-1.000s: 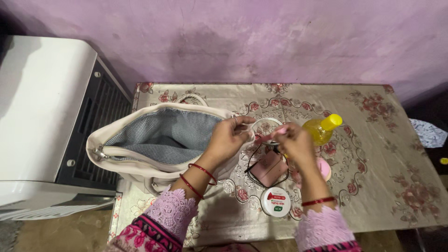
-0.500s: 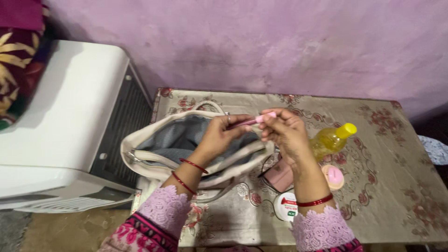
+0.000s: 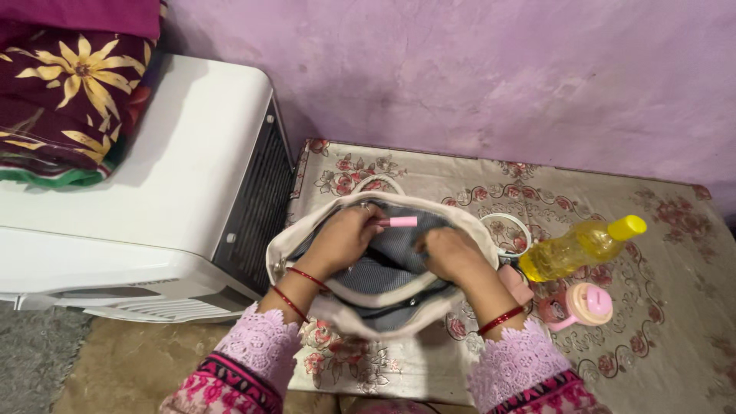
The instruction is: The person picks up a beige handbag from a nearby appliance, opens it on the table, and places items into it one at a time, including a wallet, keys, cables, a small tin, and a pink pouch, arranging them inside. At the end they handle a hair tie and coil a cable while the packed bag rests on the table.
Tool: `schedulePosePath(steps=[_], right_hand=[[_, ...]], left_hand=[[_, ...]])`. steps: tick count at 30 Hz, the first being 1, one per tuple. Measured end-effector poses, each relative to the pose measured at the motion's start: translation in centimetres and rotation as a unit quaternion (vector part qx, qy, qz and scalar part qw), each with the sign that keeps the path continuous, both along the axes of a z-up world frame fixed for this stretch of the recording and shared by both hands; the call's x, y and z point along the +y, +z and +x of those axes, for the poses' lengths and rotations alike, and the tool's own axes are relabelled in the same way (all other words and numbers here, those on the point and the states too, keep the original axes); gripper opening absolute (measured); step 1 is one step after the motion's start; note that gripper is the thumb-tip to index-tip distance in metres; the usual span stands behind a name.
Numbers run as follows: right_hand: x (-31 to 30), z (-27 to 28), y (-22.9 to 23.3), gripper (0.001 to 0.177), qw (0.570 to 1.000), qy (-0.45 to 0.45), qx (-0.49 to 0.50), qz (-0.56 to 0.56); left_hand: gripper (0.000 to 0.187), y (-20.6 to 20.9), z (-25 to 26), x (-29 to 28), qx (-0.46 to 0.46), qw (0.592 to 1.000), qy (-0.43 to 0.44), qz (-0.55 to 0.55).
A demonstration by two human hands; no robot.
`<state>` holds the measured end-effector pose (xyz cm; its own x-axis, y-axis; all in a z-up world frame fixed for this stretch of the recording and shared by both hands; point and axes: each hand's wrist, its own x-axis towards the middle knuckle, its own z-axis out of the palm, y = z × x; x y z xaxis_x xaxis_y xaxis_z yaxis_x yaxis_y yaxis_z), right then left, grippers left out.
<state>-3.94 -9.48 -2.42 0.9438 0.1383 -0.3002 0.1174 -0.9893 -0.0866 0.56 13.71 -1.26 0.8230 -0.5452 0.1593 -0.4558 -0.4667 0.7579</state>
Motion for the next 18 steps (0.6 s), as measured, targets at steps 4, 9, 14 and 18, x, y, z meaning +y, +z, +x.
schedulePosePath(steps=[4, 9, 14, 18], right_hand=[[2.0, 0.1, 2.5, 0.082, 0.992, -0.029, 0.068, -0.103], [2.5, 0.1, 5.6, 0.156, 0.977, -0.038, 0.169, -0.127], [2.4, -0.6, 4.5, 0.158, 0.976, -0.006, 0.179, -0.127], [1.3, -1.3, 3.2, 0.155, 0.98, -0.003, 0.167, -0.106]], left_hand=[[0.016, -1.9, 0.8, -0.6, -0.047, 0.984, -0.019, 0.171], [0.021, -6.2, 3.7, -4.2, -0.066, 0.932, -0.115, 0.337], [0.027, -10.3, 5.5, -7.9, 0.008, 0.886, -0.183, 0.425], [0.029, -13.0, 6.0, -9.1, 0.065, 0.881, -0.166, 0.439]])
